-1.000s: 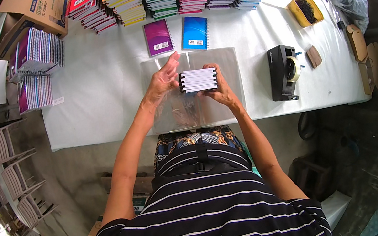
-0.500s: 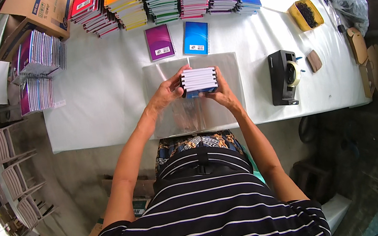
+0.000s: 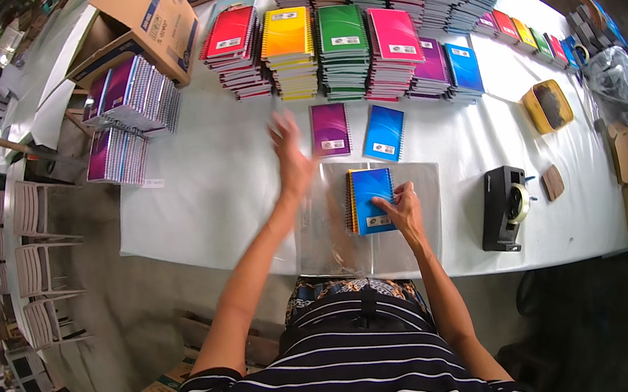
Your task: The person repeatedly picks up small stacks of colorful spiral-bound notebooks, places them into clear plastic bags, and seals the bags using a tape dispenser. The person then sets the sealed packages aside on the table.
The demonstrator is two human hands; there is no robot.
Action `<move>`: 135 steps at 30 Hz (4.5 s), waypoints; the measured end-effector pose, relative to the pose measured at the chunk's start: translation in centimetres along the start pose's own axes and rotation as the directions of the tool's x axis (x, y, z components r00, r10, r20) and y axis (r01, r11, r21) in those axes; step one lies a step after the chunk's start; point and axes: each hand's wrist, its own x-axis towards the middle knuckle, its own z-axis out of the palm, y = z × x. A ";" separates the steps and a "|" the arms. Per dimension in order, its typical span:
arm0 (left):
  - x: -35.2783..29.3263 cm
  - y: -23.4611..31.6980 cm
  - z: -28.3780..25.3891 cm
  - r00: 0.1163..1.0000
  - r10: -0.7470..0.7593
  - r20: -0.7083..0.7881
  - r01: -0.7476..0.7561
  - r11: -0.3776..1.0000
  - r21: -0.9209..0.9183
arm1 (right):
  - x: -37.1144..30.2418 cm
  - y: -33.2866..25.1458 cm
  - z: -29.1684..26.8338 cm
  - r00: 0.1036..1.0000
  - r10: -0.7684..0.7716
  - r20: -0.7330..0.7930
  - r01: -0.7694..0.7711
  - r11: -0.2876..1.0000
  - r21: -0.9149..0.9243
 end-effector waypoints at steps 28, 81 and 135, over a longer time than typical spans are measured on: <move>9.0 14.3 -12.9 0.769 0.617 0.169 -0.546 0.495 0.676 | -1.4 0.9 -10.3 0.979 0.193 -0.062 -0.108 0.757 0.645; -13.8 5.0 4.3 0.904 -0.014 0.428 0.324 0.674 -0.663 | -3.5 2.5 -1.2 0.827 -0.529 0.191 0.393 0.786 0.478; -11.6 6.4 1.5 0.562 -0.490 0.667 0.783 0.574 -0.238 | -2.6 2.9 -1.9 0.957 -0.098 0.272 0.057 0.986 0.154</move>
